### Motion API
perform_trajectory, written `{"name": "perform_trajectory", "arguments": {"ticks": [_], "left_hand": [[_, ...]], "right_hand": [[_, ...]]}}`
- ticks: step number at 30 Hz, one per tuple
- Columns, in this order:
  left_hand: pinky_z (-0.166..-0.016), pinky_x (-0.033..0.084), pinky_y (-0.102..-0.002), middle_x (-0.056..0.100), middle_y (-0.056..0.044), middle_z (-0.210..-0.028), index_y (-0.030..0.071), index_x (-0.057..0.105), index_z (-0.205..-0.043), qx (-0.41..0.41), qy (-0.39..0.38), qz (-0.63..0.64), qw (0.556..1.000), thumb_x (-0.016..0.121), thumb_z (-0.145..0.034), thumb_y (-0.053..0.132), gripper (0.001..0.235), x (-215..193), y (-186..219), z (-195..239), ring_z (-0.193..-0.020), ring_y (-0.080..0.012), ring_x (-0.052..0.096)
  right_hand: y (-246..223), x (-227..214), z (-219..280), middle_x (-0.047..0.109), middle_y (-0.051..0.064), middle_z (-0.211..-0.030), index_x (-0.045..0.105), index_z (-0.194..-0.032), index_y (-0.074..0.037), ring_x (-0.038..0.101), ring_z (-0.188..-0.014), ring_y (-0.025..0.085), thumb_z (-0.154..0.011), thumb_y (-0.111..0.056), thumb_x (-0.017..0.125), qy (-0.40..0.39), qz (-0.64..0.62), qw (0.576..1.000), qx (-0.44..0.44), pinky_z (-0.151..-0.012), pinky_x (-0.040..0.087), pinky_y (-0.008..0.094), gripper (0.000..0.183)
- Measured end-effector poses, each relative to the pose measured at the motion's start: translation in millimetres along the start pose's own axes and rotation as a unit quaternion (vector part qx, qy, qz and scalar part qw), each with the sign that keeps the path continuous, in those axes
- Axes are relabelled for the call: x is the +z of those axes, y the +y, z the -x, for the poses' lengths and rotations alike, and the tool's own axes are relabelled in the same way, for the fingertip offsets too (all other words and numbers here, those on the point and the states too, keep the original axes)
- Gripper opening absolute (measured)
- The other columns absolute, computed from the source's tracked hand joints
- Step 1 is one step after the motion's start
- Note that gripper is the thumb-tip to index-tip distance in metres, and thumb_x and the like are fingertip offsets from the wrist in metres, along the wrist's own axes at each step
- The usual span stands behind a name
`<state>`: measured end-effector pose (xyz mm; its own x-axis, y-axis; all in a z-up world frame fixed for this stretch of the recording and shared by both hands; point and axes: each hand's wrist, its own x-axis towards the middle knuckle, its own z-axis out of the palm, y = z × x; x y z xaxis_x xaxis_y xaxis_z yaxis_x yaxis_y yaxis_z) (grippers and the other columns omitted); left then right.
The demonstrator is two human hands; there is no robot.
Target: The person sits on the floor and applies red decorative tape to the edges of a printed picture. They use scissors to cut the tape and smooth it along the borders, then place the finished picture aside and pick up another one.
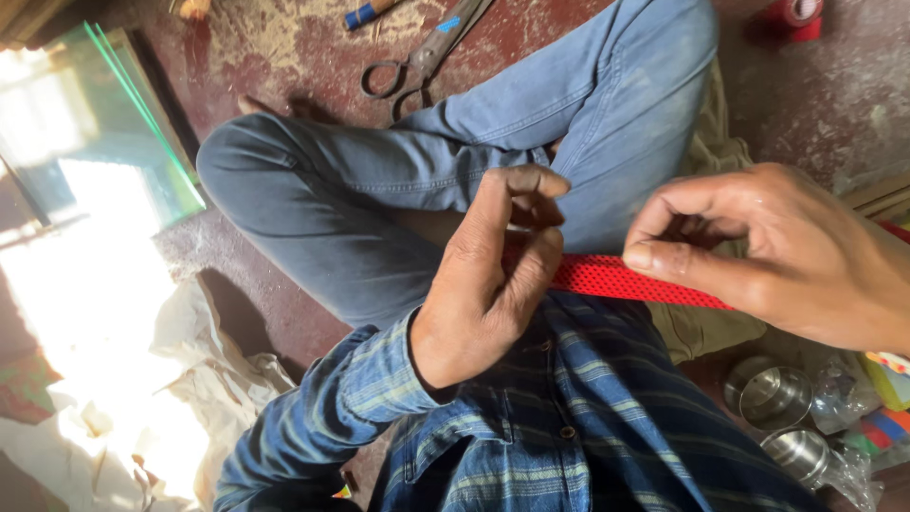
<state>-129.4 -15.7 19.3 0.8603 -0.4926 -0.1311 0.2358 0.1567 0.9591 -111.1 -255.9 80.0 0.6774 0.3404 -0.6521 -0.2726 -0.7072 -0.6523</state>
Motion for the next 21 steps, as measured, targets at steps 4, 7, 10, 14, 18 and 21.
{"name": "perform_trajectory", "arguments": {"ticks": [4, 7, 10, 14, 18, 21], "left_hand": [[-0.084, 0.052, -0.024, 0.049, -0.008, -0.129, 0.003, 0.044, -0.143, 0.006, 0.0, -0.013, 1.0, 0.046, -0.097, -0.013, 0.048, 4.2, -2.6, 7.2, -0.108, -0.0124, 0.051], [-0.102, 0.053, -0.03, 0.046, -0.008, -0.137, 0.004, 0.041, -0.14, 0.016, 0.017, 0.013, 1.0, 0.04, -0.092, -0.017, 0.052, 8.3, -3.4, 13.1, -0.125, -0.0143, 0.05], [-0.12, 0.05, -0.039, 0.046, -0.008, -0.138, 0.004, 0.041, -0.14, 0.009, 0.044, 0.066, 0.997, 0.034, -0.086, -0.018, 0.059, 12.5, -5.9, 12.7, -0.134, -0.0169, 0.049], [-0.124, 0.05, -0.043, 0.047, -0.009, -0.136, 0.004, 0.046, -0.136, 0.015, 0.07, 0.08, 0.994, 0.031, -0.082, -0.018, 0.061, 12.2, -8.2, 4.3, -0.135, -0.0186, 0.049], [-0.121, 0.052, -0.046, 0.051, -0.011, -0.129, 0.001, 0.053, -0.119, 0.027, 0.088, 0.15, 0.984, 0.033, -0.081, -0.018, 0.048, 10.5, -18.2, -5.0, -0.125, -0.0192, 0.051], [-0.119, 0.053, -0.048, 0.053, -0.011, -0.128, 0.0, 0.057, -0.111, 0.026, 0.072, 0.202, 0.976, 0.034, -0.078, -0.018, 0.044, 6.3, -26.2, -11.1, -0.129, -0.0197, 0.053]], "right_hand": [[25.2, 6.5, 9.8, 0.071, 0.002, -0.086, 0.077, -0.105, -0.008, 0.069, -0.08, 0.013, -0.09, -0.022, 0.073, 0.001, -0.026, 0.999, 0.019, -0.073, 0.06, 0.03, 0.021], [30.8, 13.6, 19.4, 0.07, 0.003, -0.088, 0.075, -0.126, -0.009, 0.071, -0.081, 0.013, -0.091, -0.015, 0.075, 0.018, -0.063, 0.998, -0.027, -0.074, 0.059, 0.031, 0.036], [27.7, 18.8, 24.5, 0.064, 0.004, -0.086, 0.072, -0.135, -0.012, 0.066, -0.075, 0.014, -0.093, -0.012, 0.073, 0.049, -0.032, 0.998, 0.008, -0.075, 0.062, 0.032, 0.042], [7.8, 18.0, 23.0, 0.069, 0.002, -0.09, 0.073, -0.123, -0.009, 0.069, -0.083, 0.013, -0.095, -0.014, 0.066, 0.129, 0.049, 0.985, -0.101, -0.078, 0.059, 0.029, 0.03], [-10.8, 14.6, 22.9, 0.076, 0.005, -0.101, 0.076, -0.102, -0.012, 0.075, -0.09, 0.016, -0.082, -0.036, 0.081, 0.178, 0.145, 0.945, -0.233, -0.079, 0.059, 0.03, 0.031], [-12.8, 15.4, 19.9, 0.08, 0.008, -0.093, 0.082, -0.098, -0.008, 0.075, -0.078, 0.019, -0.07, -0.029, 0.085, 0.175, 0.187, 0.945, -0.202, -0.07, 0.06, 0.032, 0.035]]}}
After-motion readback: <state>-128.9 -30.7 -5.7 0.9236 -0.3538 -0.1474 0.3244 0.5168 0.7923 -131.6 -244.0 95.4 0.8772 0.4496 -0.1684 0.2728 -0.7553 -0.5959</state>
